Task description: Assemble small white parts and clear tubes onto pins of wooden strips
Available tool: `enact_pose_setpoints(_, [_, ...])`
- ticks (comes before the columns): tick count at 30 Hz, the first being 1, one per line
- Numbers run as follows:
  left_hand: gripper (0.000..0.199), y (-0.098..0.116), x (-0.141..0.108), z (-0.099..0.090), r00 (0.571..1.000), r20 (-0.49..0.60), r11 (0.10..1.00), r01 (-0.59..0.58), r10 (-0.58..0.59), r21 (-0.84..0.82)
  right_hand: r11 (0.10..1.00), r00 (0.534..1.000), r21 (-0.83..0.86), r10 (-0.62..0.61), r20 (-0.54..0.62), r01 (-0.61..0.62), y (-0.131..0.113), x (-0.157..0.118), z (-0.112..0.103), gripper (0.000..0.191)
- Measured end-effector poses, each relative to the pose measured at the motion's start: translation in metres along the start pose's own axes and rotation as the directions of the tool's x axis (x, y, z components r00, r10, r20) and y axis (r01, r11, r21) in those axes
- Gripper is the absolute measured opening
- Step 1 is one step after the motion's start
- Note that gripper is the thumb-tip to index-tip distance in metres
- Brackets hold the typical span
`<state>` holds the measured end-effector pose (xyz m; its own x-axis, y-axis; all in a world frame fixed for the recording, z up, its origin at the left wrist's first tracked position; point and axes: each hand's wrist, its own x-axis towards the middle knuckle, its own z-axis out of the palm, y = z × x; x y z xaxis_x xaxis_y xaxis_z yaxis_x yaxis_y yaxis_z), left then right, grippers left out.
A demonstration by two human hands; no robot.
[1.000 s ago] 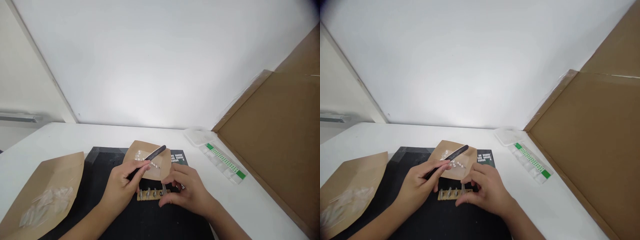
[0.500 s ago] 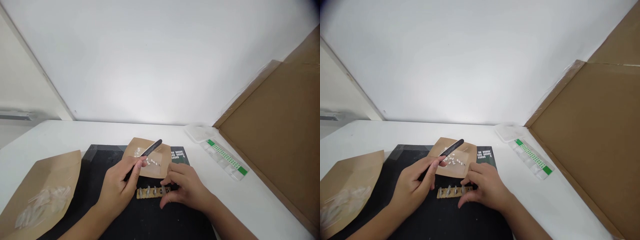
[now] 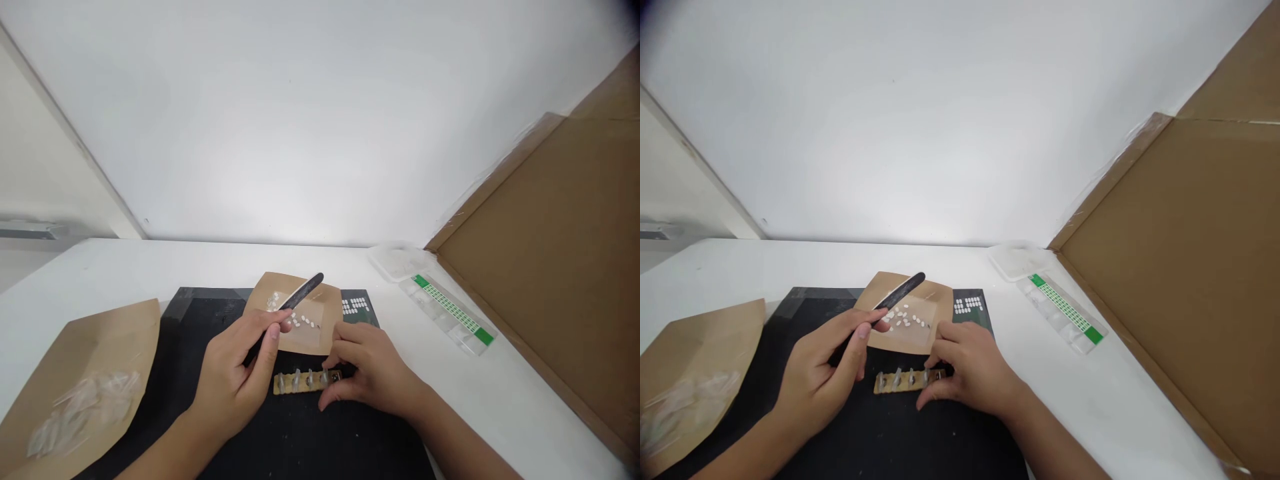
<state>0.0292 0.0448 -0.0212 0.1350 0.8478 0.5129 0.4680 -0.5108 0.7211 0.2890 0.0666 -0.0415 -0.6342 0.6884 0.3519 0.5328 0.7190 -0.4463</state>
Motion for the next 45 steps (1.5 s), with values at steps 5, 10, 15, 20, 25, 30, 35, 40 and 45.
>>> enact_pose_setpoints(5, [0.027, 0.002, 0.001, 0.0, 1.0, 0.002, 1.0, -0.018, 0.018, 0.01, 0.999, 0.999, -0.038, 0.006, 0.043, -0.004, -0.003, 0.001, -0.002, 0.044])
enact_pose_setpoints(10, [0.027, 0.002, 0.002, 0.0, 1.0, -0.005, 0.999, -0.031, 0.031, 0.02, 0.998, 0.998, -0.054, 0.027, 0.065, -0.024, -0.006, 0.001, -0.01, 0.043])
enact_pose_setpoints(15, [0.025, 0.001, 0.002, 0.001, 0.999, -0.002, 0.998, -0.051, 0.051, 0.027, 0.997, 0.992, -0.017, 0.075, 0.099, -0.073, -0.008, 0.001, -0.026, 0.048])
enact_pose_setpoints(20, [0.027, 0.0, 0.002, 0.003, 0.997, -0.016, 0.996, -0.072, 0.073, 0.052, 0.992, 0.99, 0.019, 0.119, 0.079, -0.121, -0.004, 0.0, -0.041, 0.03])
enact_pose_setpoints(25, [0.027, -0.002, 0.002, 0.004, 0.998, -0.003, 0.995, -0.068, 0.068, 0.068, 0.977, 0.968, -0.057, 0.211, 0.133, -0.205, 0.007, -0.003, -0.046, 0.027])
enact_pose_setpoints(30, [0.025, -0.006, 0.0, 0.006, 0.994, 0.046, 0.989, -0.102, 0.097, 0.106, 0.979, 0.973, -0.07, 0.2, 0.118, -0.193, 0.011, -0.005, -0.035, 0.019])
enact_pose_setpoints(35, [0.028, -0.009, 0.0, 0.008, 0.99, 0.068, 0.981, -0.129, 0.12, 0.142, 0.978, 0.977, -0.105, 0.192, 0.091, -0.182, 0.015, -0.006, -0.027, 0.032])
enact_pose_setpoints(40, [0.024, -0.01, 0.001, 0.007, 0.991, 0.064, 0.979, -0.126, 0.117, 0.162, 0.976, 0.961, -0.044, 0.217, 0.17, -0.213, 0.016, -0.006, -0.03, 0.018])
enact_pose_setpoints(45, [0.023, -0.01, 0.0, 0.007, 0.988, 0.064, 0.976, -0.152, 0.144, 0.158, 0.969, 0.959, -0.045, 0.248, 0.133, -0.245, 0.014, -0.005, -0.026, 0.021])
